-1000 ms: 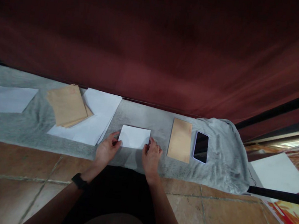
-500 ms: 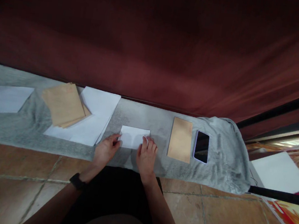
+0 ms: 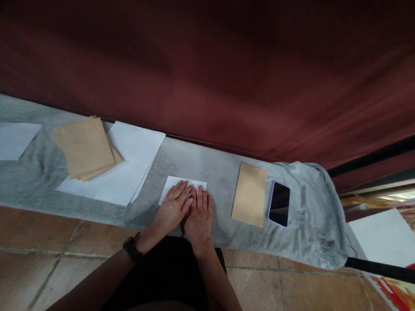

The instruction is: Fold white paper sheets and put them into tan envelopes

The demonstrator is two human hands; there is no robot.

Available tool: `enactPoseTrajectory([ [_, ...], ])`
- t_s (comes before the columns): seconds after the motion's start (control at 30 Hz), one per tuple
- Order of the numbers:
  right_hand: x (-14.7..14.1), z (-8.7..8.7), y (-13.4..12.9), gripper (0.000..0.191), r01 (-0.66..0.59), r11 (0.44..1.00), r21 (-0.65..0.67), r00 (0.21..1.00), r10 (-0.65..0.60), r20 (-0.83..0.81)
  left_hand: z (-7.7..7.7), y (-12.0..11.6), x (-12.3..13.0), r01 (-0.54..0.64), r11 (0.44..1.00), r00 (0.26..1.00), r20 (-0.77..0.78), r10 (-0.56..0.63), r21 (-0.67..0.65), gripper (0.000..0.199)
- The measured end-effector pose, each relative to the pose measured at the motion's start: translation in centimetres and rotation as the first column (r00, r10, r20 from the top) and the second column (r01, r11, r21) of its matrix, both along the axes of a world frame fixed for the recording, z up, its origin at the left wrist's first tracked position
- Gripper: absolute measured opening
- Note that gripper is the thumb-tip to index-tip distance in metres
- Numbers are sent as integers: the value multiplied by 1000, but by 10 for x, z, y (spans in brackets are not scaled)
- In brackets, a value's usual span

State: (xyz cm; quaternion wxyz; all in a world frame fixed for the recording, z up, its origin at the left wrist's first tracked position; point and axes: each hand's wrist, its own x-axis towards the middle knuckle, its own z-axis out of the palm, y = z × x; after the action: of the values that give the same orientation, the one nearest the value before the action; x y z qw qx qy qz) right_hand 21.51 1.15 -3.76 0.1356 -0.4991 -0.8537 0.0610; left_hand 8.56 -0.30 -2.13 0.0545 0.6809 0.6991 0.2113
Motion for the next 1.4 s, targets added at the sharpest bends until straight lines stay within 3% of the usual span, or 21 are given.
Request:
enactPoseTrajectory([
  [0.2, 7, -3, 8, 54, 30, 999, 29, 999, -30, -22, -16, 1, 2, -23, 1000, 995, -102, 21, -13, 61],
  [0.53, 22, 1, 39, 51, 100, 995, 3, 994, -100, -41, -18, -2, -16, -128, 992, 986, -112, 126, -2, 68],
  [0.63, 18, 5, 30, 52, 83, 996, 20, 993, -81, -82, -18, -2, -15, -127, 992, 984, -128, 127, 8, 70],
  [0.77, 15, 3, -1, 52, -48, 998, 33, 994, 51, -95, -19, -3, -17, -121, 993, 984, -130, 122, 10, 69],
  [0.93, 27, -3, -26, 53, -58, 997, 59, 997, 61, -48, -14, -3, -12, -137, 991, 985, -110, 136, 0, 66],
  [1.0, 32, -5, -28, 53, -70, 996, 60, 997, 72, -32, -12, -1, 1, -70, 998, 992, -104, 70, 4, 60],
  [1.1, 35, -9, -28, 52, -103, 993, 62, 995, 104, -9, -9, 3, 26, 154, 988, 985, -75, -156, -32, 53],
  [1.17, 36, -11, -28, 51, -118, 990, 77, 993, 118, 3, -8, 7, 37, 235, 971, 970, -57, -238, -55, 52],
  [1.27, 36, -13, -29, 48, -95, 990, 108, 995, 97, -8, -7, 12, 36, 253, 966, 965, -57, -256, -54, 51],
  [1.4, 41, -9, -32, 49, -78, 991, 111, 995, 84, -45, -8, 8, 14, 200, 979, 972, -114, -204, -40, 54],
])
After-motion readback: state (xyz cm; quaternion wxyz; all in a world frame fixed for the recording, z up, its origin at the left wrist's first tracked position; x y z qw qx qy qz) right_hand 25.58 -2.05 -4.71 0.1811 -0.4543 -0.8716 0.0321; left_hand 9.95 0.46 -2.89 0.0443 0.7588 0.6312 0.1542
